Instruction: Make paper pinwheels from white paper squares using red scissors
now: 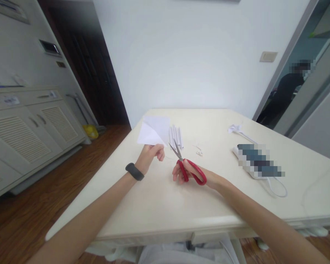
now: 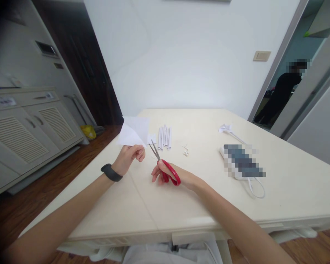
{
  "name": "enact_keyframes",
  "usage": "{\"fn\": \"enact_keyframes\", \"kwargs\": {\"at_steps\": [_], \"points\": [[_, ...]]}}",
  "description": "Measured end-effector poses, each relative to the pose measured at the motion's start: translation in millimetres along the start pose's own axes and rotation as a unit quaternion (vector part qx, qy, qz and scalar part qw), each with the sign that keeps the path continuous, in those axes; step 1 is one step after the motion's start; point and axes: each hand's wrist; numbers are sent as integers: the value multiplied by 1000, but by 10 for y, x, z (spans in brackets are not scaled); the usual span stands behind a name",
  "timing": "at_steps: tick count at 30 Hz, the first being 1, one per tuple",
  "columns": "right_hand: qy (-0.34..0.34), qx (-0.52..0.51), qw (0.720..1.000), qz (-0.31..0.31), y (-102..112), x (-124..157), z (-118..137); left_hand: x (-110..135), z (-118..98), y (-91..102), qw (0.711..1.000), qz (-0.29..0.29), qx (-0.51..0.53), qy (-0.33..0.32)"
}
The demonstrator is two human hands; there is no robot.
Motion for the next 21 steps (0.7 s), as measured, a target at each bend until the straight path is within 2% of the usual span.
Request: {"fn": "enact_keyframes", "kwargs": {"at_steps": [11, 16, 21], "points": [[-6, 72, 997, 16, -42, 8, 97, 183, -202, -180, 998, 40, -49, -30], [-9, 80, 997, 6, -49, 7, 50, 184, -217, -180, 996, 45, -72, -19], [-5, 84, 996, 1, -42, 2, 25, 177, -240, -166, 995, 79, -67, -7]]}}
Point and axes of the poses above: each hand's wrist, its own x-axis away from the middle knuckle, its own y-axis out of the back of the hand, z = x × y, and after that the axes turned 14 degrees about x, right-handed
